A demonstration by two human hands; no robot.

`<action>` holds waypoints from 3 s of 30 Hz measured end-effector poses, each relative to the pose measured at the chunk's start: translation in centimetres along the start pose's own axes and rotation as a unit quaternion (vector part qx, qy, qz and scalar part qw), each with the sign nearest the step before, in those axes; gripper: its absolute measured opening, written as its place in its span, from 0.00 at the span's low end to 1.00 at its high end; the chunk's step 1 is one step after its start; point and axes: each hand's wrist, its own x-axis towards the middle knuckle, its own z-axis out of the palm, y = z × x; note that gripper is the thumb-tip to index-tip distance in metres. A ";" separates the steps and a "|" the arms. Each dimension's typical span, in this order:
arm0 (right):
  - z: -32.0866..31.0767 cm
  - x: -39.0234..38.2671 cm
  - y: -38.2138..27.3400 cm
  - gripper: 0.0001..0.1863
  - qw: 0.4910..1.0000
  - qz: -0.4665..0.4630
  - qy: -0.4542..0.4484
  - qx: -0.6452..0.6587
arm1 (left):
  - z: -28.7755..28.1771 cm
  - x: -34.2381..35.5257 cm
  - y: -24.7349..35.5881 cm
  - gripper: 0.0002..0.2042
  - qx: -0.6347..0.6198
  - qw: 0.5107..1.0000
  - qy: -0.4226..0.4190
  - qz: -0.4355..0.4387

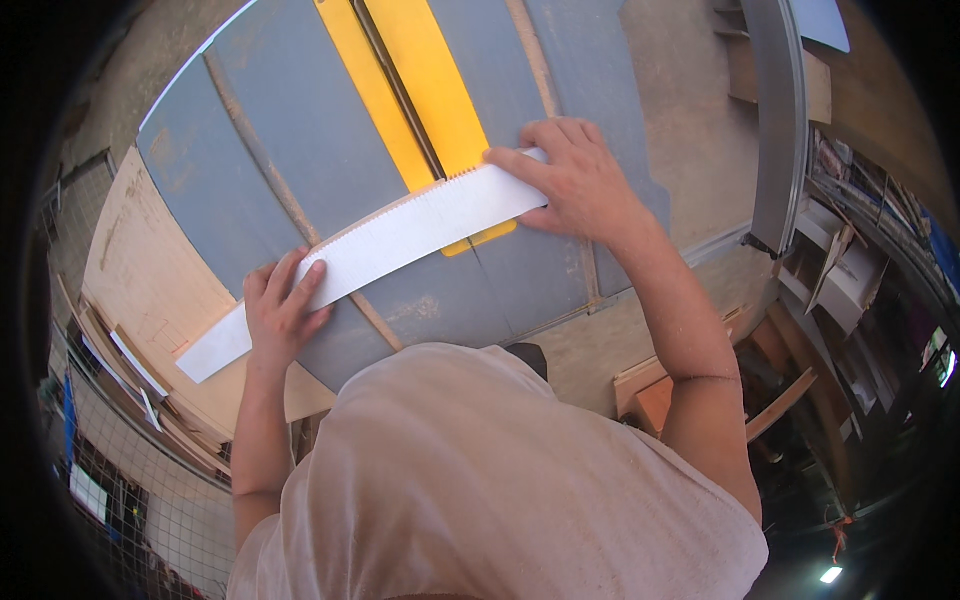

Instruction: The person repeatedly feeds a long white plank through a table saw, guiding it with both hands to trim its edge. The plank is flipped and repositioned multiple times to continue the cut along its length.

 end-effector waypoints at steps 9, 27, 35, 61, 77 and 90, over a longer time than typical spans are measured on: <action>-0.1 0.3 0.1 0.39 1.000 -0.003 0.008 -0.006 | -0.2 0.1 -0.4 0.42 0.004 1.000 -0.003 0.001; 0.0 0.5 0.1 0.37 1.000 0.011 0.014 -0.006 | 0.2 -0.1 -0.7 0.41 0.010 1.000 0.009 0.005; 0.4 0.6 -0.4 0.38 0.998 0.039 0.008 -0.048 | 0.9 -0.2 0.8 0.37 0.066 0.997 0.042 -0.023; -0.2 0.8 -0.7 0.42 0.998 0.052 0.023 -0.031 | 1.6 -0.2 -0.3 0.32 0.070 0.995 0.059 -0.035; -0.1 2.0 0.0 0.44 0.997 0.060 0.019 -0.035 | 1.1 0.8 -1.0 0.32 0.080 0.994 0.058 -0.043; -0.8 2.9 -0.2 0.44 0.996 0.084 0.018 -0.028 | 0.9 1.5 -1.6 0.32 0.082 0.993 0.066 -0.045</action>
